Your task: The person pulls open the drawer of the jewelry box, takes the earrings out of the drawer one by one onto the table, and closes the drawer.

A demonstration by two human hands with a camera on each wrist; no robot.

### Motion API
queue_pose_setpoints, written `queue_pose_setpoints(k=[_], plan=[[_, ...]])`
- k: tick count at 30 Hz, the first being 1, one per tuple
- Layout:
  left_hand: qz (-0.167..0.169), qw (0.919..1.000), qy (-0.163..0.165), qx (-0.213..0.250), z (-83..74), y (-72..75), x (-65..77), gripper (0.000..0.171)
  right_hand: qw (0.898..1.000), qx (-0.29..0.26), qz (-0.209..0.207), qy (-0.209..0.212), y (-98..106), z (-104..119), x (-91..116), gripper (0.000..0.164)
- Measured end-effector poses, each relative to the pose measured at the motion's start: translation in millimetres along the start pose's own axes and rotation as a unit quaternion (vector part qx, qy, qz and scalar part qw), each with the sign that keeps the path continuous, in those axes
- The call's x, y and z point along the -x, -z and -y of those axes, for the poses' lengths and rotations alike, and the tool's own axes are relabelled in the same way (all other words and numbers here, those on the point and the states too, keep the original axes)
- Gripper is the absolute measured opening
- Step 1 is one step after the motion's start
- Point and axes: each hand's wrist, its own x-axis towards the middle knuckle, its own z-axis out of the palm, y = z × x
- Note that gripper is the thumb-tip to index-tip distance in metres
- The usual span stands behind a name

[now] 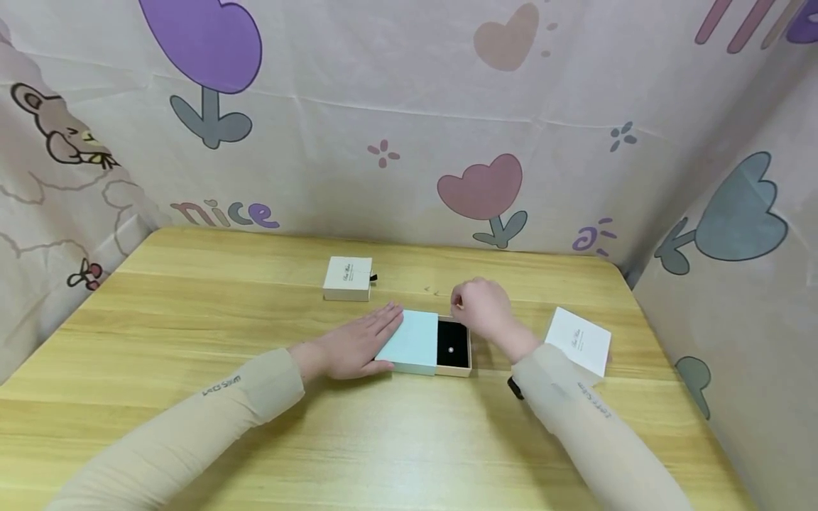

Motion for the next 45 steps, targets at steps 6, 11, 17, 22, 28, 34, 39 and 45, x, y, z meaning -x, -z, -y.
queue_pose_setpoints(k=[6,11,17,22,28,34,39,45], plan=[[-0.004,1.0000,-0.001,0.004,-0.3,-3.9,0.5,0.079,0.999,0.029,0.015,-0.004,-15.5,-16.2,-23.0,0.007],[-0.003,1.0000,0.000,0.000,-1.1,-3.3,-0.2,0.079,0.998,0.036,0.035,-0.026,-26.2,-27.6,-35.9,0.009],[-0.001,1.0000,0.003,-0.008,-0.8,-0.4,-0.1,0.079,0.997,0.048,0.055,-0.033,-33.3,-33.4,-45.1,0.011],[0.001,1.0000,0.003,-0.006,-1.1,0.1,-0.3,0.079,0.996,0.044,0.075,-0.031,-38.5,-35.5,-48.3,0.010],[0.002,1.0000,0.006,0.000,-0.8,-0.2,-1.0,0.079,0.995,0.034,0.090,-0.038,-42.8,-37.3,-50.0,0.011],[0.005,1.0000,0.007,0.005,-1.4,-0.6,-1.7,0.080,0.994,0.008,0.092,-0.050,-38.0,-36.4,-46.1,0.015],[0.006,0.9999,0.007,0.005,-2.0,1.0,-1.8,0.080,0.995,-0.030,0.073,-0.058,-23.8,-35.1,-36.2,0.020],[0.004,0.9999,0.007,0.010,-1.5,1.2,-0.4,0.080,0.995,-0.061,0.068,-0.035,-6.6,-25.9,-22.0,0.017]])
